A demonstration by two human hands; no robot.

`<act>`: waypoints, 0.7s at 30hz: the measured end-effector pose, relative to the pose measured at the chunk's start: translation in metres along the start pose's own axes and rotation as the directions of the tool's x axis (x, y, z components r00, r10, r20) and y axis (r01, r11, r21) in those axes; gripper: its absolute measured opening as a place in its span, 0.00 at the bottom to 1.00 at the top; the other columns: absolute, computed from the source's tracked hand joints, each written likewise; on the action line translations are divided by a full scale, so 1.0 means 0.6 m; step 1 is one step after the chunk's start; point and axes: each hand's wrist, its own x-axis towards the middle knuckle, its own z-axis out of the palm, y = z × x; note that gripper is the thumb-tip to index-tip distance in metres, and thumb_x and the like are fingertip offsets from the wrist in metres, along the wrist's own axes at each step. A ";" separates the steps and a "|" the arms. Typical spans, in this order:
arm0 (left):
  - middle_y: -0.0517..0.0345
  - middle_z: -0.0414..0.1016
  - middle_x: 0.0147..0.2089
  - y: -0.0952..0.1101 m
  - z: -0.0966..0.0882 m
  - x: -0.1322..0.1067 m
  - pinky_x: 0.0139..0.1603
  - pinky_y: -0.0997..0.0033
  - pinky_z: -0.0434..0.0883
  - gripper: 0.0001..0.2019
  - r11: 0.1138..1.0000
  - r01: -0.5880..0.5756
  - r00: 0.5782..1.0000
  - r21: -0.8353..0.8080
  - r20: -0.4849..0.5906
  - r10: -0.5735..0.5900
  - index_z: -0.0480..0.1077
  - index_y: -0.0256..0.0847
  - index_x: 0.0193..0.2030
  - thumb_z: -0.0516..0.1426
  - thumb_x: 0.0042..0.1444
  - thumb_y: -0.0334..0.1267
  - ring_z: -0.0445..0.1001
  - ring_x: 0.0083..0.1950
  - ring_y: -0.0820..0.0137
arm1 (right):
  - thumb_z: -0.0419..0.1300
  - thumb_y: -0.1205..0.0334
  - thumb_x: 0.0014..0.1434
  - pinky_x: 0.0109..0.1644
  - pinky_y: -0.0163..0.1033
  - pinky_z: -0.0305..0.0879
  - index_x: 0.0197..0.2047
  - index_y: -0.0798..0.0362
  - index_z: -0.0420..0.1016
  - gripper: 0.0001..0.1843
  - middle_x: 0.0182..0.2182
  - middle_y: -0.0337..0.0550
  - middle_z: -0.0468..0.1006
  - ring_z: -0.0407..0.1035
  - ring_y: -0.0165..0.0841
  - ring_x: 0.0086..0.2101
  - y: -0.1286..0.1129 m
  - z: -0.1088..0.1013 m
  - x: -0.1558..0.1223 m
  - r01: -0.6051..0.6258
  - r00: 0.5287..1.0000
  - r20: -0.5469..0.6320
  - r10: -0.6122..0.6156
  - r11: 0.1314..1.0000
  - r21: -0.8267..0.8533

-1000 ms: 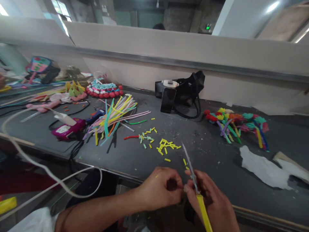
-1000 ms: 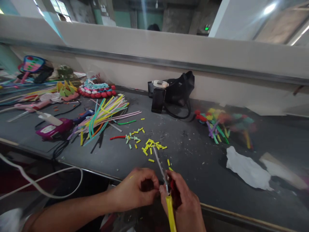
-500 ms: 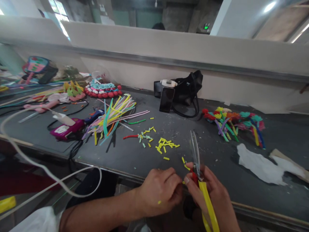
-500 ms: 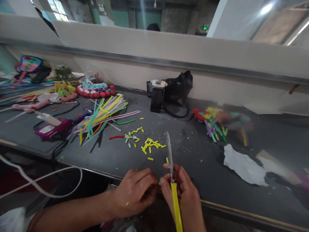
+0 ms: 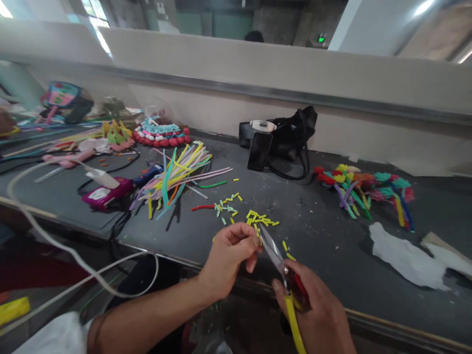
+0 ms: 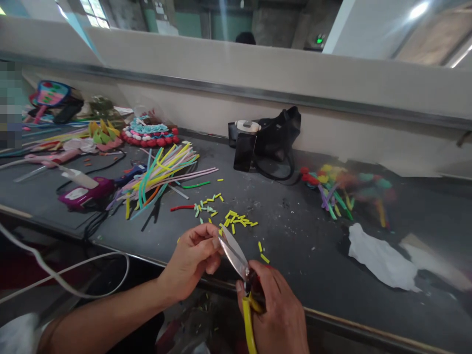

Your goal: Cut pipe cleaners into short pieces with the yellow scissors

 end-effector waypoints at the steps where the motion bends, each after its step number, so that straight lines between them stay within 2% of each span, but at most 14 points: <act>1: 0.63 0.70 0.23 0.000 0.000 0.000 0.17 0.81 0.58 0.07 1.000 -0.006 1.000 -0.015 -0.004 0.006 0.68 0.36 0.26 0.63 0.46 0.34 0.61 0.16 0.82 | 0.56 0.54 0.60 0.34 0.35 0.73 0.48 0.51 0.70 0.15 0.36 0.45 0.80 0.76 0.34 0.34 0.002 0.002 -0.002 0.019 1.000 -0.001 -0.019 1.000 -0.012; 10: 0.63 0.71 0.22 -0.003 0.001 -0.004 0.19 0.81 0.60 0.09 0.997 -0.009 1.000 -0.073 0.002 0.009 0.67 0.36 0.28 0.64 0.47 0.36 0.64 0.16 0.82 | 0.55 0.54 0.62 0.35 0.37 0.74 0.49 0.52 0.69 0.15 0.35 0.45 0.79 0.76 0.35 0.34 0.006 0.009 -0.011 0.049 0.998 0.031 -0.048 0.998 -0.047; 21: 0.64 0.70 0.21 -0.006 0.003 -0.007 0.21 0.80 0.65 0.10 0.993 0.002 0.999 -0.118 0.045 0.003 0.67 0.36 0.28 0.64 0.48 0.37 0.68 0.17 0.79 | 0.55 0.53 0.62 0.32 0.33 0.73 0.46 0.52 0.73 0.14 0.32 0.44 0.81 0.77 0.33 0.30 -0.002 0.000 -0.007 -0.030 0.993 0.112 0.025 0.999 0.034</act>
